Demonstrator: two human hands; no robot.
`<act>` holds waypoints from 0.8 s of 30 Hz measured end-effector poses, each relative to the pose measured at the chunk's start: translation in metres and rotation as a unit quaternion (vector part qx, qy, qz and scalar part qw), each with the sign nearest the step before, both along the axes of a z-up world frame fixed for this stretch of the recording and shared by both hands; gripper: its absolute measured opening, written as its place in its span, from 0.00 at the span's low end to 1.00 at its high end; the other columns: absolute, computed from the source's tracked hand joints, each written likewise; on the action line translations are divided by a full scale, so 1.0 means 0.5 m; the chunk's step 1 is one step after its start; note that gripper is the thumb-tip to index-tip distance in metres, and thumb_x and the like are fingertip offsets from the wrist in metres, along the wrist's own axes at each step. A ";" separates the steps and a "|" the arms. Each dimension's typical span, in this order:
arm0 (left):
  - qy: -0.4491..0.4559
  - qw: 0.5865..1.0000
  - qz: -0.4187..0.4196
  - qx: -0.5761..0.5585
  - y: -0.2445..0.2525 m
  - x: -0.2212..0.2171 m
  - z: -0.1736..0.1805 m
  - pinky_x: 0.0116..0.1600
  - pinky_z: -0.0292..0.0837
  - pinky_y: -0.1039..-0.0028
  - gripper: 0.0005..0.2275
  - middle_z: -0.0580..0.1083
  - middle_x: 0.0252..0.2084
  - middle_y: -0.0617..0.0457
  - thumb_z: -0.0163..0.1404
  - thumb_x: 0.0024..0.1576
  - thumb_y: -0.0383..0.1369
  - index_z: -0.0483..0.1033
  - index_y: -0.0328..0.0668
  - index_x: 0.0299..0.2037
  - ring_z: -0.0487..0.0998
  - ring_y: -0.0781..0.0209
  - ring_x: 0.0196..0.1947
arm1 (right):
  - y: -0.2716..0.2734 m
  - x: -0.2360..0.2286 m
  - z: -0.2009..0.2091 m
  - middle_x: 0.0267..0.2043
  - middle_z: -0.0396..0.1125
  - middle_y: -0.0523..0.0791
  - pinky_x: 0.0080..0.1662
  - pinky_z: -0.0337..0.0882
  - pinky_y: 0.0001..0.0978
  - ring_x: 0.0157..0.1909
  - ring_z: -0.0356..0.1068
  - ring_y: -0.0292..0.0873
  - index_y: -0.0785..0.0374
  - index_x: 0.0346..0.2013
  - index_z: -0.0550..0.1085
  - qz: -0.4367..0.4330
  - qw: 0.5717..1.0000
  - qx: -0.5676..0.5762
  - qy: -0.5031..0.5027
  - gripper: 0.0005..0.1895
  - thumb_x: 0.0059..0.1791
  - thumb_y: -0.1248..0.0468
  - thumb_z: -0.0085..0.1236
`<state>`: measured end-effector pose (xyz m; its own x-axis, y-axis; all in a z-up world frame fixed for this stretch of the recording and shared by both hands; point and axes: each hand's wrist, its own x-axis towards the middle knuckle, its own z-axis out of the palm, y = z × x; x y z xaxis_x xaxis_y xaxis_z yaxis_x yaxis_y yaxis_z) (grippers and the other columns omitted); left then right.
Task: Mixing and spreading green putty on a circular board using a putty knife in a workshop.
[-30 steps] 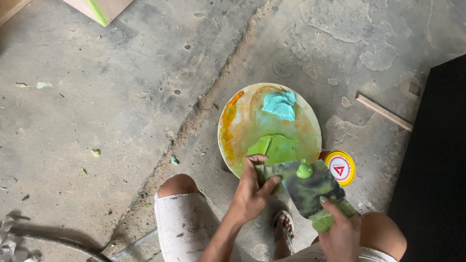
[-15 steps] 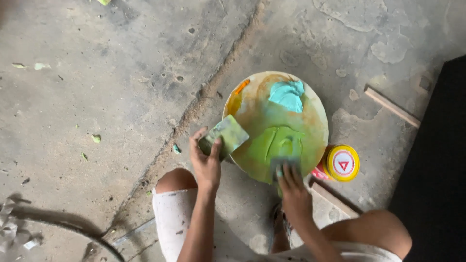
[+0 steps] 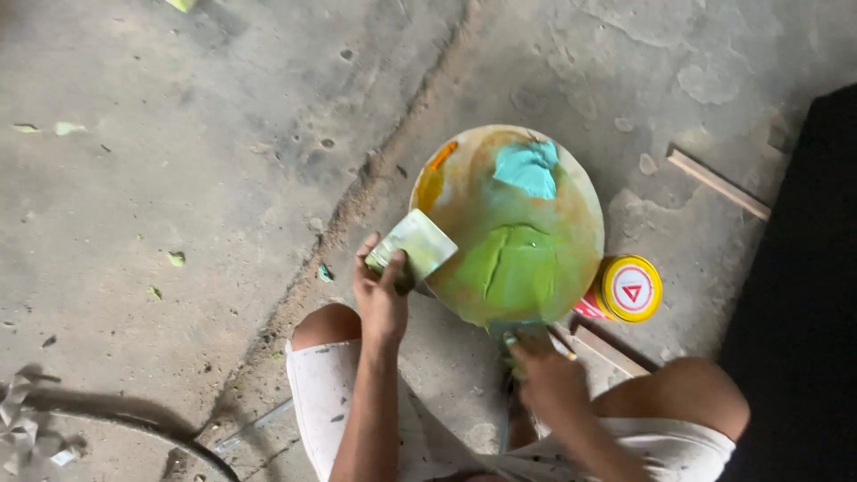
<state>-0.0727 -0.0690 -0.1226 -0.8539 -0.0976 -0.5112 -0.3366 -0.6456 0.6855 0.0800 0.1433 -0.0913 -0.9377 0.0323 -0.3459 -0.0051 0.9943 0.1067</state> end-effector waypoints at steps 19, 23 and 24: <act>-0.017 0.990 0.081 0.118 0.011 -0.014 0.011 0.49 0.74 0.59 0.24 0.71 0.50 0.37 0.53 0.54 0.21 0.61 0.36 0.61 0.74 0.48 0.47 | 0.010 -0.135 0.151 0.32 0.75 0.43 0.37 0.72 0.35 0.33 0.72 0.44 0.46 0.52 0.78 -0.210 0.969 -0.103 -0.080 0.26 0.41 0.68 0.49; 0.003 0.993 0.096 0.074 0.018 -0.004 0.052 0.48 0.75 0.54 0.24 0.70 0.46 0.39 0.55 0.54 0.21 0.61 0.29 0.60 0.74 0.50 0.42 | 0.090 -0.199 -0.005 0.53 0.69 0.61 0.45 0.71 0.65 0.43 0.70 0.69 0.64 0.61 0.71 -0.135 0.961 -0.147 0.193 0.33 0.40 0.77 0.50; 0.001 0.993 0.095 0.074 0.022 -0.001 0.057 0.48 0.75 0.54 0.24 0.70 0.46 0.39 0.55 0.54 0.21 0.61 0.29 0.60 0.74 0.50 0.42 | 0.034 -0.165 0.005 0.53 0.69 0.61 0.45 0.71 0.65 0.43 0.70 0.69 0.64 0.61 0.71 -0.136 0.961 -0.147 0.191 0.33 0.40 0.77 0.50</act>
<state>-0.0731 -0.0582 -0.0944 -0.8275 -0.1821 -0.5311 -0.1978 -0.7908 0.5793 -0.0024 0.1603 -0.0889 -0.9688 0.2476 -0.0098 0.2429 0.9409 -0.2361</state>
